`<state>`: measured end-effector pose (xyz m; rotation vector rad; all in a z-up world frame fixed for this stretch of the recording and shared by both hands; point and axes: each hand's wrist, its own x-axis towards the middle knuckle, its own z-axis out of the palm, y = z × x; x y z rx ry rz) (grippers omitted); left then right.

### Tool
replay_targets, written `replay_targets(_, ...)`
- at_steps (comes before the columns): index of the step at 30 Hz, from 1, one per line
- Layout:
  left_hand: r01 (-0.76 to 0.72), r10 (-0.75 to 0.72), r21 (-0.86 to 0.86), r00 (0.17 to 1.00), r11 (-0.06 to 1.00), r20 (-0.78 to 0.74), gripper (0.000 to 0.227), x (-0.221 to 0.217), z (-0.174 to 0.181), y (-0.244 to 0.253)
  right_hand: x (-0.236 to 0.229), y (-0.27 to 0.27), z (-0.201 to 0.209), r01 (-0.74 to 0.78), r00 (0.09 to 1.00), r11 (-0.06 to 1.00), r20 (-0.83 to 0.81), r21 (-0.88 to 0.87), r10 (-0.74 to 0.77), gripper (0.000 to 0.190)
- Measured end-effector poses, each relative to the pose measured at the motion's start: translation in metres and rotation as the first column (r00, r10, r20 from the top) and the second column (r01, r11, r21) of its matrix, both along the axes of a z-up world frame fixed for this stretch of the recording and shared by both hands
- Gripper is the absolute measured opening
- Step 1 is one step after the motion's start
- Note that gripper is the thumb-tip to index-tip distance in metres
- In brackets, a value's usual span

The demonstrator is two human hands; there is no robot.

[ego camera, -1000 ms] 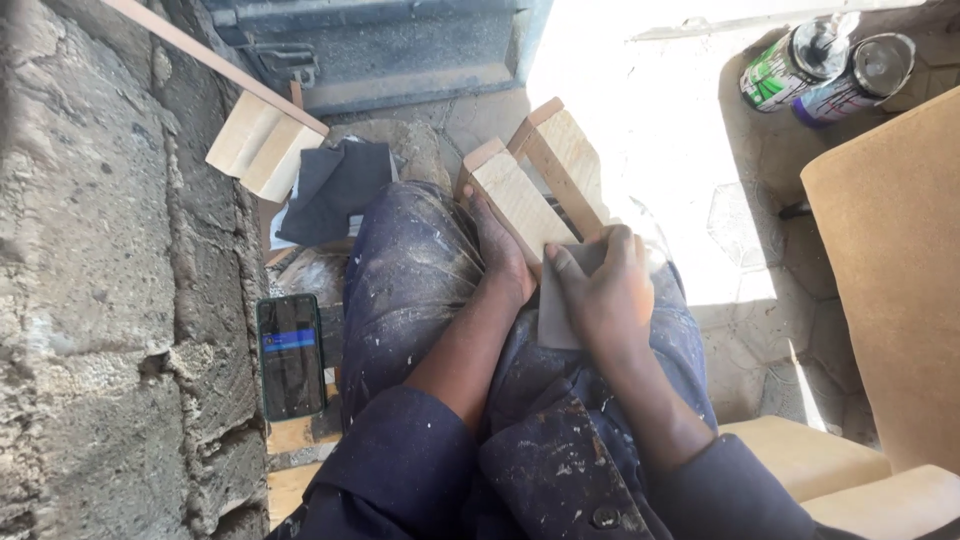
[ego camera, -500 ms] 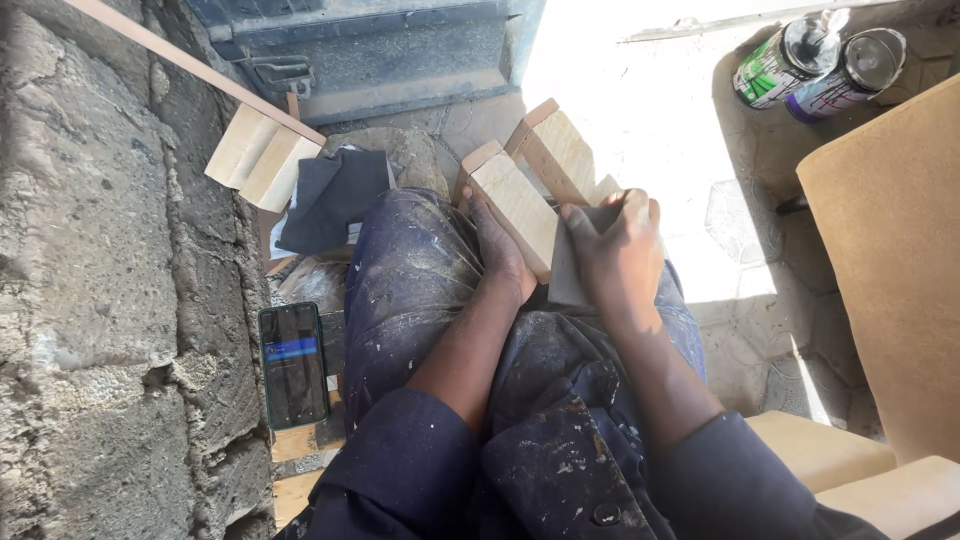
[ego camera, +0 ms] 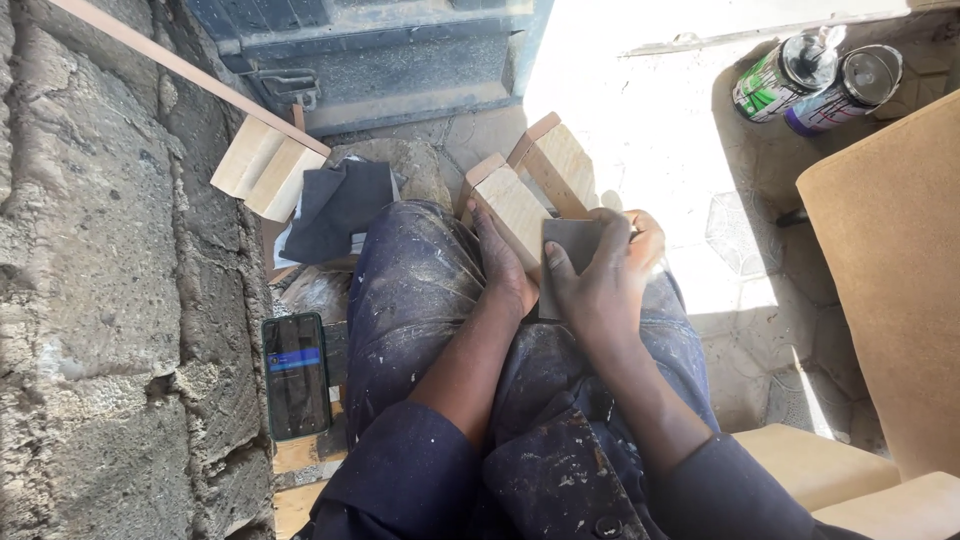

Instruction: The person is sanding the edges of small wooden blocks using a sanding block to smooth the surfaces.

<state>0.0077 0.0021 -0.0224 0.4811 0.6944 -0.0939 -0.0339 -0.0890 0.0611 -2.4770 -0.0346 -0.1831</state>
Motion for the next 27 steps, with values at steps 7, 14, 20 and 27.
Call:
replay_targets(7, 0.005, -0.005, -0.022, 1.0, 1.0, 0.0, 0.105, 0.0, 0.016, 0.003, -0.021, -0.004, 0.012, -0.213, 0.969, 0.963, -0.158, -0.162, 0.188, 0.07)
replay_targets(14, 0.053, -0.048, -0.081, 0.997, 0.995, 0.062, 0.099, 0.0, 0.038, 0.002, 0.005, 0.005, 0.005, -0.39, 0.907, 0.913, -0.222, -0.122, 0.357, 0.093)
replay_targets(20, 0.072, -0.06, -0.125, 0.993, 0.99, 0.1, 0.094, -0.012, 0.054, 0.008, 0.051, 0.017, -0.013, -0.478, 0.863, 0.878, -0.198, -0.023, 0.465, 0.082)
replay_targets(27, 0.067, -0.068, 0.015, 0.996, 0.998, 0.054, 0.1, -0.006, 0.019, 0.006, -0.014, -0.023, 0.032, -0.377, 0.895, 0.924, -0.28, -0.058, 0.348, 0.063)
